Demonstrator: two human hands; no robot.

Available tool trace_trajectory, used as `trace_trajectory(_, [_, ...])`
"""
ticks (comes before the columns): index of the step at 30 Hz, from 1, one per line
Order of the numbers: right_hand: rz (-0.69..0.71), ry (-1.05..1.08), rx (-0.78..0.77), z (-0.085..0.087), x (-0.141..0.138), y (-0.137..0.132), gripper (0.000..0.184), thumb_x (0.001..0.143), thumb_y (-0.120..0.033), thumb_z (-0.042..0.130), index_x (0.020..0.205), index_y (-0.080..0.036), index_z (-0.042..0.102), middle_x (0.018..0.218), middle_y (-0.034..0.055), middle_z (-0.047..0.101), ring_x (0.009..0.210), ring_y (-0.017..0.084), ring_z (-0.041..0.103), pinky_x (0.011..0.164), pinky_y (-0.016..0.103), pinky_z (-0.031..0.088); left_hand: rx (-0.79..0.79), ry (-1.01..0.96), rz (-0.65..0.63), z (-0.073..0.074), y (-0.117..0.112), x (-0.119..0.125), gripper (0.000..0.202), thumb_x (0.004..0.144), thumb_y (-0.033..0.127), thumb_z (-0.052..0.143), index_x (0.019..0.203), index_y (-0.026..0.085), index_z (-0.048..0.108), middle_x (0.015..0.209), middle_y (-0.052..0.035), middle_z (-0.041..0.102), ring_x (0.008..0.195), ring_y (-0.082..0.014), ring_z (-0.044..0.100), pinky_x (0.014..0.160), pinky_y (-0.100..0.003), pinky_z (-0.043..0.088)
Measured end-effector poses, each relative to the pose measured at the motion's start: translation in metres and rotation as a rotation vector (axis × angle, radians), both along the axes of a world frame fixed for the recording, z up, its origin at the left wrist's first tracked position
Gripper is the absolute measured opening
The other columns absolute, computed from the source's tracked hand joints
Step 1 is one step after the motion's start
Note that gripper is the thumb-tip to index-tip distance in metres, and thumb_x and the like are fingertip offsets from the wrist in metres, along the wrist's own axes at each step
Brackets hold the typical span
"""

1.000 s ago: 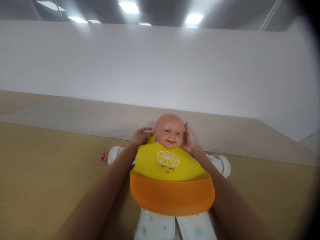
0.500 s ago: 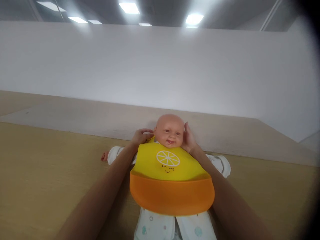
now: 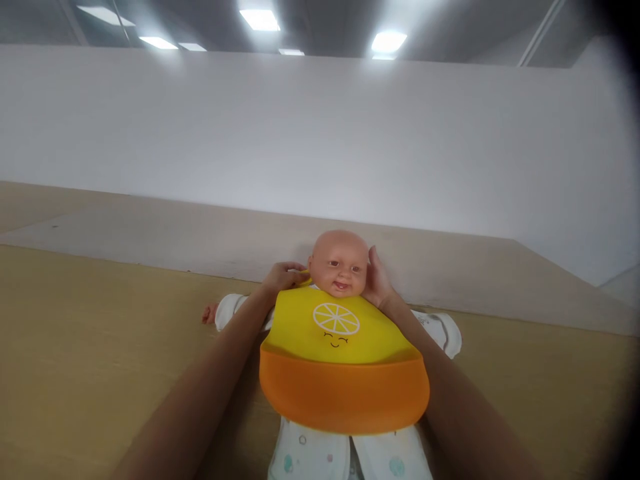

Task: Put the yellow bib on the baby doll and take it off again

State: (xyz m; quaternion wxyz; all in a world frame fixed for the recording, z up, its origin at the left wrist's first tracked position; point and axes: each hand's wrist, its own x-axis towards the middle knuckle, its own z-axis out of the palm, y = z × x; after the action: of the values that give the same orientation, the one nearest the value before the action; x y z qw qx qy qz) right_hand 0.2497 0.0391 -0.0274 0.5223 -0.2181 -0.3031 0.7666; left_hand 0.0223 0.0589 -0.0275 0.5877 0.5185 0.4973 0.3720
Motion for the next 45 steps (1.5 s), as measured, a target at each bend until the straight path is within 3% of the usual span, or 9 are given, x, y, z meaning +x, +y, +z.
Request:
trace_trajectory(7, [-0.003, -0.003, 0.007, 0.003, -0.001, -0.002, 0.068, 0.091, -0.065, 0.023, 0.129, -0.016, 0.052, 0.116, 0.0117, 0.065, 0.117, 0.027, 0.056, 0.103, 0.050, 0.040, 0.047, 0.067, 0.012, 0.001, 0.001, 0.001, 0.023, 0.050, 0.023, 0.078, 0.070, 0.018, 0.067, 0.045, 0.0049, 0.056, 0.038, -0.0086, 0.045, 0.039, -0.021, 0.030])
trace_trajectory(11, [0.000, 0.006, 0.015, 0.004, -0.002, -0.003, 0.067, 0.091, -0.065, 0.024, 0.129, -0.017, 0.052, 0.116, 0.0119, 0.065, 0.116, 0.027, 0.056, 0.102, 0.050, 0.040, 0.057, 0.072, 0.024, -0.002, 0.002, -0.001, 0.033, 0.050, 0.026, 0.080, 0.080, 0.017, 0.070, 0.049, 0.0024, 0.060, 0.042, -0.0113, 0.050, 0.042, -0.023, 0.035])
trace_trajectory(17, [-0.002, 0.011, -0.009, 0.001, -0.001, -0.002, 0.067, 0.091, -0.065, 0.024, 0.128, -0.016, 0.052, 0.116, 0.0117, 0.065, 0.117, 0.027, 0.056, 0.103, 0.050, 0.040, 0.062, 0.047, 0.078, 0.000, 0.003, -0.006, 0.045, 0.052, 0.030, 0.082, 0.093, 0.017, 0.069, 0.046, 0.0046, 0.056, 0.039, -0.0094, 0.047, 0.042, -0.022, 0.034])
trace_trajectory(20, [-0.009, 0.014, -0.025, -0.001, -0.001, -0.001, 0.067, 0.091, -0.065, 0.024, 0.126, -0.016, 0.053, 0.117, 0.0113, 0.065, 0.117, 0.026, 0.056, 0.103, 0.049, 0.040, 0.027, -0.043, 0.073, 0.004, 0.001, -0.008, 0.045, 0.052, 0.033, 0.083, 0.091, 0.017, 0.069, 0.046, 0.0049, 0.055, 0.038, -0.0085, 0.046, 0.040, -0.021, 0.032])
trace_trajectory(24, [-0.021, 0.013, -0.020, -0.002, -0.002, -0.001, 0.065, 0.092, -0.065, 0.025, 0.125, -0.017, 0.054, 0.117, 0.0107, 0.065, 0.117, 0.026, 0.056, 0.103, 0.050, 0.040, -0.005, -0.215, 0.059, 0.012, -0.003, -0.010, 0.047, 0.048, 0.032, 0.085, 0.090, 0.016, 0.070, 0.057, 0.0007, 0.063, 0.045, -0.0101, 0.053, 0.044, -0.022, 0.037])
trace_trajectory(33, [0.002, 0.020, -0.030, -0.002, -0.003, -0.003, 0.067, 0.091, -0.065, 0.024, 0.126, -0.015, 0.052, 0.121, 0.0121, 0.063, 0.121, 0.027, 0.053, 0.105, 0.051, 0.037, 0.053, -0.288, 0.054, 0.018, -0.007, -0.011, 0.054, 0.052, 0.024, 0.082, 0.104, 0.014, 0.069, 0.065, -0.0015, 0.065, 0.052, -0.0102, 0.056, 0.049, -0.022, 0.040])
trace_trajectory(39, [0.034, 0.018, -0.008, -0.003, -0.002, -0.003, 0.069, 0.089, -0.068, 0.028, 0.129, -0.016, 0.050, 0.124, 0.0129, 0.061, 0.124, 0.029, 0.049, 0.107, 0.051, 0.035, 0.113, -0.344, 0.034, 0.010, 0.000, -0.011, 0.040, 0.058, 0.022, 0.080, 0.097, 0.016, 0.071, 0.066, -0.0009, 0.065, 0.054, -0.0094, 0.057, 0.051, -0.021, 0.041])
trace_trajectory(45, [0.043, 0.007, 0.008, -0.007, -0.002, -0.001, 0.069, 0.086, -0.071, 0.030, 0.127, -0.019, 0.051, 0.125, 0.0117, 0.060, 0.124, 0.029, 0.049, 0.106, 0.052, 0.035, -0.010, -0.330, -0.112, 0.003, 0.006, -0.015, 0.032, 0.059, 0.030, 0.083, 0.084, 0.012, 0.073, 0.070, -0.0049, 0.067, 0.058, -0.0130, 0.062, 0.057, -0.025, 0.048])
